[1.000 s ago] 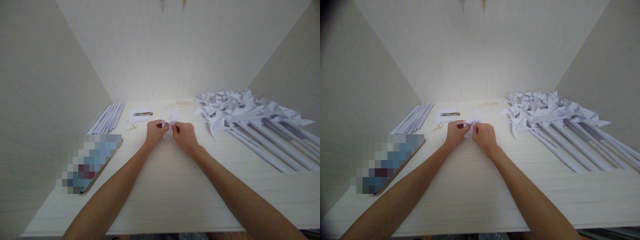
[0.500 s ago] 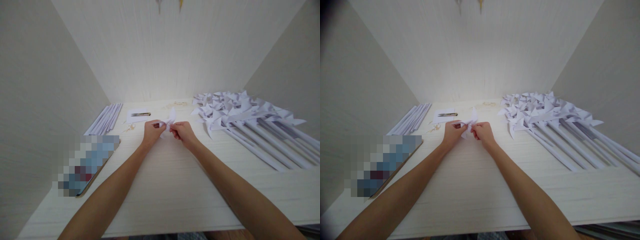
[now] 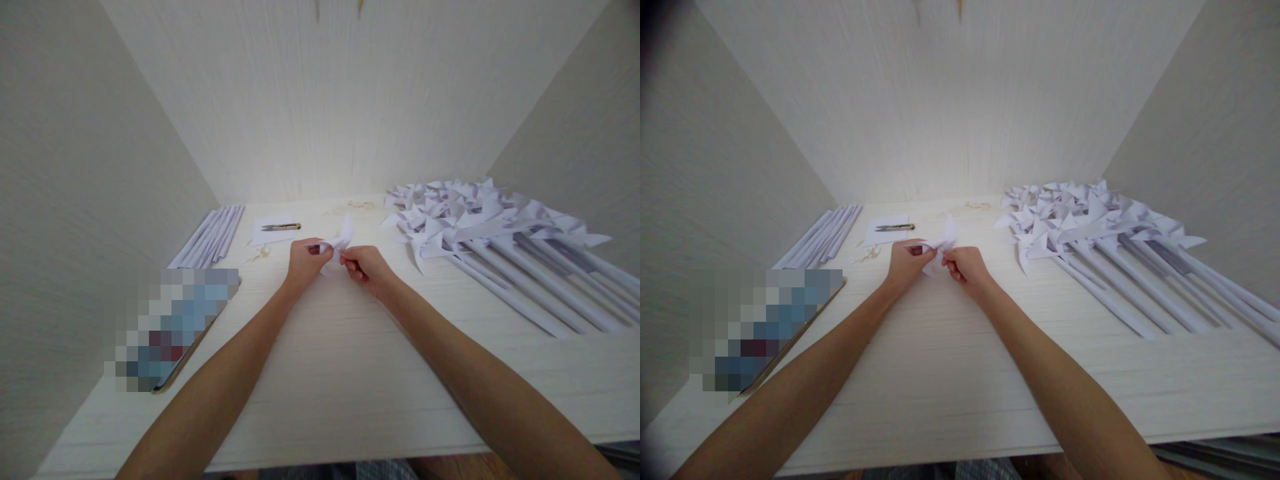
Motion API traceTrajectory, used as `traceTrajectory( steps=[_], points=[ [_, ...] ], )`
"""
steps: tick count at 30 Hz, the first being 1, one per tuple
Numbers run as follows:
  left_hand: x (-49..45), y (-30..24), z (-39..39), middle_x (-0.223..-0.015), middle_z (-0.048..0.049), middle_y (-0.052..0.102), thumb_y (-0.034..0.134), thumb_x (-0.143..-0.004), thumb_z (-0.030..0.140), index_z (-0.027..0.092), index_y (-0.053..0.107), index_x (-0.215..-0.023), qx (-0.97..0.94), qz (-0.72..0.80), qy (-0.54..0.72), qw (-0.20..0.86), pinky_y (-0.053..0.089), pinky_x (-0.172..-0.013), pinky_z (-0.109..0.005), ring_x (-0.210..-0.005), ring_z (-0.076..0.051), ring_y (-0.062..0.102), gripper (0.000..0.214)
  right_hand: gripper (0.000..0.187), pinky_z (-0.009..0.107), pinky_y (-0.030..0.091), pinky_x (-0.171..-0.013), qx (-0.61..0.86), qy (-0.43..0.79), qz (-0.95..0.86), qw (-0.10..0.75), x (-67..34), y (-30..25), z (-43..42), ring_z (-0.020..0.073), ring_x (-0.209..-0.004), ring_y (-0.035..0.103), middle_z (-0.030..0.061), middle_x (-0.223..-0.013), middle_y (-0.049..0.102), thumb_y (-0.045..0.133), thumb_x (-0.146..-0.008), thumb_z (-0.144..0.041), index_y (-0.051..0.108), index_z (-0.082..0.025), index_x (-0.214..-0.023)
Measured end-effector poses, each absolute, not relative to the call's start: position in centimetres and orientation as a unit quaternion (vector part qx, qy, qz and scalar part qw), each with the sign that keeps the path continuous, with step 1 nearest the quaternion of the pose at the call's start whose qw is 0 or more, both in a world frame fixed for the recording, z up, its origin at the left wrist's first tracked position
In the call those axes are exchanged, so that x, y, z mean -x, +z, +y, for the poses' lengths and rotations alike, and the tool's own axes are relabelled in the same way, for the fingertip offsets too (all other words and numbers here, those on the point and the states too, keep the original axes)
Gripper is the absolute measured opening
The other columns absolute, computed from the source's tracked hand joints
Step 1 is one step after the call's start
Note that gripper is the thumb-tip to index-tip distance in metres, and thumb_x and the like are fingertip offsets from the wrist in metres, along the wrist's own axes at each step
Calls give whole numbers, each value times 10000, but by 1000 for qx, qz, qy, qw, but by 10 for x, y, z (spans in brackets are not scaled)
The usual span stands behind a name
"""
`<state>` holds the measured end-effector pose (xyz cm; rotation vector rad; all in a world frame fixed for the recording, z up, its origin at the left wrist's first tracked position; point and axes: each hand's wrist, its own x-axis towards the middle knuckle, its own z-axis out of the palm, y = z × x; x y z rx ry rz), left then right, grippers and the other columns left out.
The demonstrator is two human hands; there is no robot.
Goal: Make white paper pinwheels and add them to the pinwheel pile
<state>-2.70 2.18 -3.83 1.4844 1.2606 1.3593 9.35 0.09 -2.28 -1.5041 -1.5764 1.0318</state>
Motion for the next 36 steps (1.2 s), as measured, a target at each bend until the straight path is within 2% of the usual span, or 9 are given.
traceTrajectory(
  steps=[2, 5, 7, 14, 21, 23, 27, 29, 36],
  points=[
    [27, -38, 22, -515, 15, 587, 577, -520, 158, 140, 610, -538, -581, 494, 531, 370, 397, -471, -194, -496, -92, 514, 42, 236, 233, 259, -424, 583, 328, -650, 362, -96, -23, 0, 93, -374, 361, -30, -390, 379, 394, -711, -219, 457, -165, -489],
    [27, -37, 22, -518, 18, 591, 576, -515, 149, 144, 612, -534, -574, 495, 535, 373, 406, -484, -199, -498, -92, 517, 41, 177, 245, 289, -501, 558, 112, -750, 338, -99, -23, -4, 121, -509, 455, 38, -535, 536, 422, -688, -164, 522, -145, -542],
    [27, -37, 22, -539, 12, 604, 578, -513, 149, 142, 617, -551, -564, 494, 539, 383, 417, -499, -207, -513, -98, 529, 55, 172, 252, 291, -521, 549, 57, -768, 325, -98, -23, -5, 130, -544, 471, 58, -587, 569, 417, -688, -144, 539, -142, -566],
    [27, -36, 21, -533, 10, 598, 575, -518, 152, 136, 608, -535, -570, 486, 529, 399, 411, -489, -203, -505, -95, 522, 41, 242, 226, 239, -400, 580, 412, -589, 383, -93, -24, 2, 83, -335, 315, -50, -348, 337, 402, -706, -223, 452, -170, -475],
    [28, -39, 24, -536, 16, 602, 569, -516, 139, 141, 626, -565, -571, 493, 535, 381, 405, -486, -198, -500, -91, 519, 75, 189, 252, 301, -533, 566, 50, -763, 309, -96, -24, -5, 134, -555, 482, 61, -581, 578, 419, -697, -145, 554, -140, -565],
    [28, -39, 24, -541, 15, 605, 572, -516, 137, 139, 627, -569, -567, 495, 534, 385, 405, -488, -200, -503, -93, 523, 77, 202, 249, 298, -517, 576, 87, -745, 325, -95, -25, -3, 130, -529, 469, 44, -531, 550, 425, -694, -164, 539, -147, -528],
    [27, -38, 23, -526, 17, 598, 569, -523, 131, 141, 615, -541, -571, 493, 531, 386, 400, -479, -198, -501, -94, 522, 51, 234, 230, 250, -411, 584, 363, -608, 397, -93, -26, 5, 87, -358, 341, -36, -368, 362, 419, -684, -220, 456, -170, -458],
    [26, -36, 22, -514, 19, 592, 567, -527, 130, 143, 609, -524, -575, 494, 530, 379, 396, -473, -197, -494, -93, 517, 43, 235, 229, 231, -388, 575, 427, -567, 406, -93, -26, 6, 79, -324, 302, -48, -355, 333, 404, -690, -232, 447, -173, -466],
    [25, -37, 21, -518, 13, 598, 569, -542, 147, 146, 613, -521, -583, 499, 537, 351, 400, -475, -200, -492, -95, 523, 48, 250, 248, 273, -508, 595, 44, -742, 307, -90, -28, -5, 126, -504, 457, 63, -534, 566, 409, -729, -198, 564, -146, -539]
  ],
)
